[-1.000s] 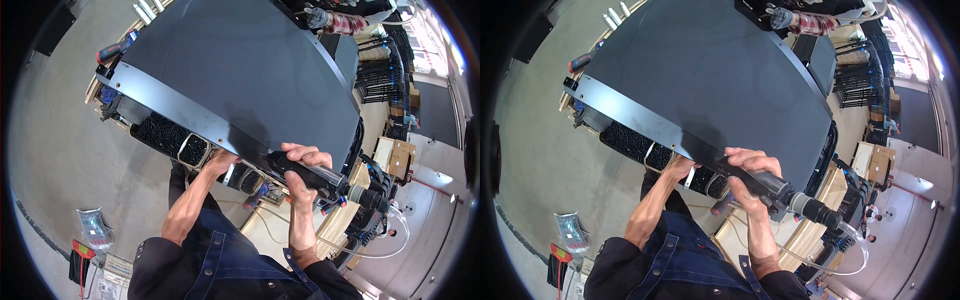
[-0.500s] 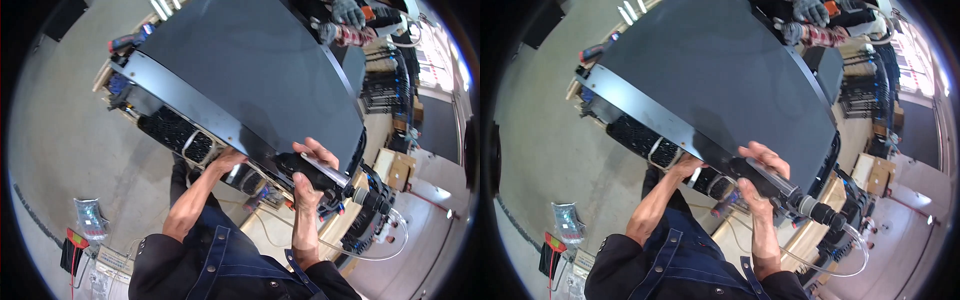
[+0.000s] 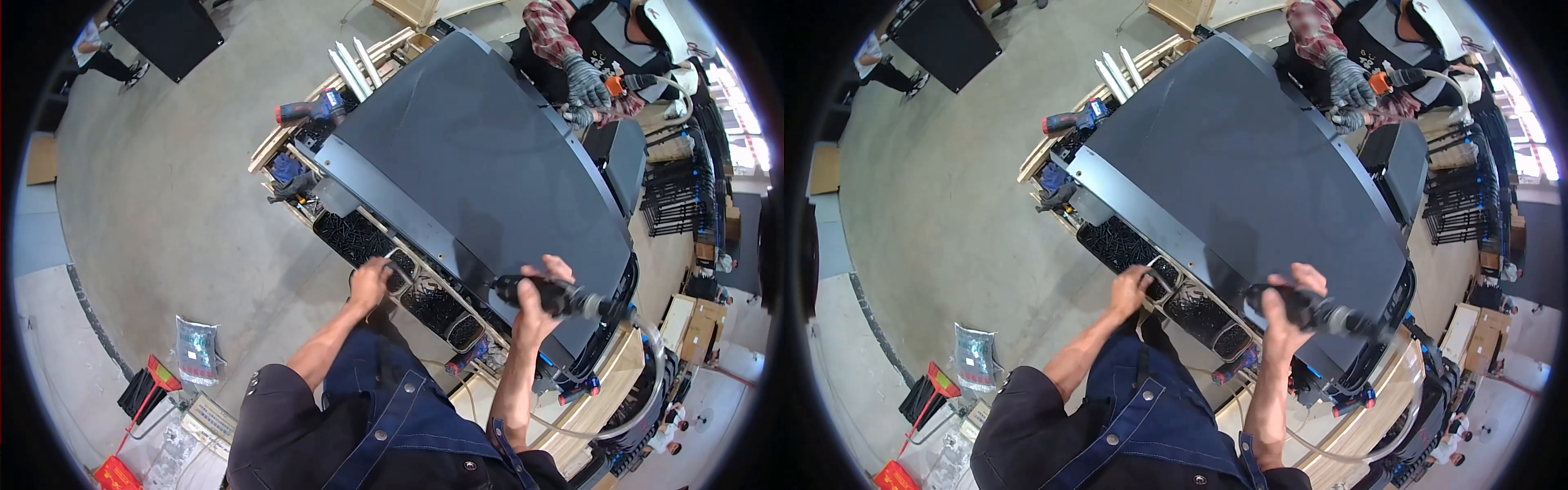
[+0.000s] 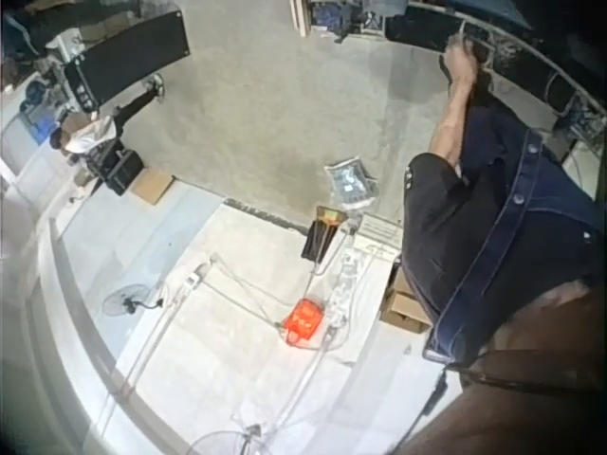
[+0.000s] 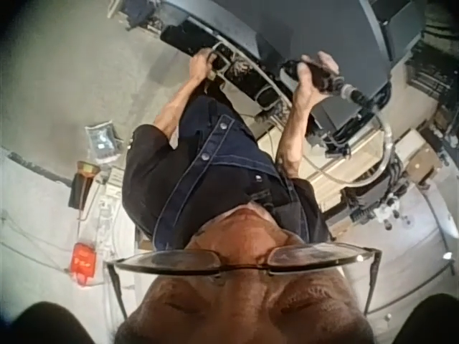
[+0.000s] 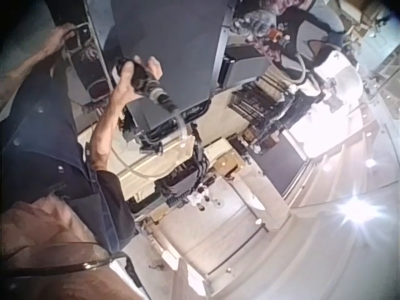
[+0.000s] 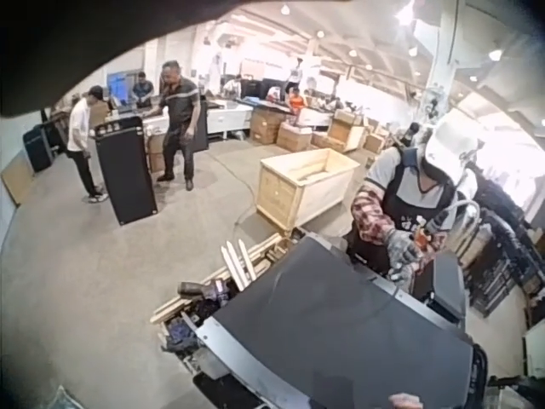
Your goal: Assembling the housing and internal components of a treadmill using power tools in a factory setting.
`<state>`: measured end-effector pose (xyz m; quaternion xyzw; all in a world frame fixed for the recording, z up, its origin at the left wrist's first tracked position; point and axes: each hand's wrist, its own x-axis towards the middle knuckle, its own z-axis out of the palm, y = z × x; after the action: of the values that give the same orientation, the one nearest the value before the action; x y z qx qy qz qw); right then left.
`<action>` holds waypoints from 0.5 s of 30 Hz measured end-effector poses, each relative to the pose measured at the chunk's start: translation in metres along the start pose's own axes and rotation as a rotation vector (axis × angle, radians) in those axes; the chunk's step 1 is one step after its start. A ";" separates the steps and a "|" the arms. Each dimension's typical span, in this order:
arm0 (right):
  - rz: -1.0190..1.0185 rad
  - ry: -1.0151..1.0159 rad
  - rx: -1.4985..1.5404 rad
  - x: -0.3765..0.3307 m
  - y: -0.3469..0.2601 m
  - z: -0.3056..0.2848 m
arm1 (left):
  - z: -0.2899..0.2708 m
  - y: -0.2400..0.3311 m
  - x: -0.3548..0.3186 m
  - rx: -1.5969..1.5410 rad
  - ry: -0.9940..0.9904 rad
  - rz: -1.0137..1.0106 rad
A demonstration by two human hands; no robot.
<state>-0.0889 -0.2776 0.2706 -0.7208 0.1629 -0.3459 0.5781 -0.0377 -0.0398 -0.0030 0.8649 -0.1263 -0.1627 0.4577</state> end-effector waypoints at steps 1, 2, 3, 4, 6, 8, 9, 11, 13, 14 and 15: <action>0.140 0.200 0.039 0.002 0.000 0.002 | -0.011 -0.004 0.013 0.043 0.042 -0.018; 0.150 0.362 0.000 0.001 0.001 0.010 | -0.021 -0.008 0.027 0.079 0.067 0.010; 0.151 0.358 -0.045 -0.005 -0.001 0.021 | -0.029 -0.017 0.039 0.118 0.095 0.063; 0.155 0.353 -0.090 -0.011 -0.005 0.032 | -0.034 -0.033 0.050 0.164 0.081 0.083; -0.177 -0.051 -0.374 -0.006 -0.020 0.035 | -0.041 -0.036 0.058 0.284 0.024 0.066; -0.033 0.089 -0.103 -0.008 -0.018 0.014 | -0.040 -0.001 0.063 0.277 0.043 0.163; 0.033 0.217 -0.041 -0.009 -0.024 0.001 | -0.036 0.014 0.059 0.202 0.009 0.168; 0.122 0.439 0.125 -0.012 -0.046 -0.025 | -0.013 0.044 0.058 -0.440 -0.385 -0.149; 0.180 0.488 0.285 -0.029 -0.053 -0.062 | 0.012 0.068 0.052 -1.037 -0.788 -0.521; 0.209 0.490 0.321 -0.045 -0.054 -0.083 | 0.031 0.070 0.051 -1.277 -0.916 -0.601; 0.257 0.511 0.306 -0.065 -0.059 -0.099 | 0.051 0.072 0.051 -1.367 -1.005 -0.599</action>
<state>-0.2123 -0.2915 0.3153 -0.4889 0.3387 -0.4605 0.6589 -0.0160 -0.1364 0.0220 0.2273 0.0438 -0.6739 0.7017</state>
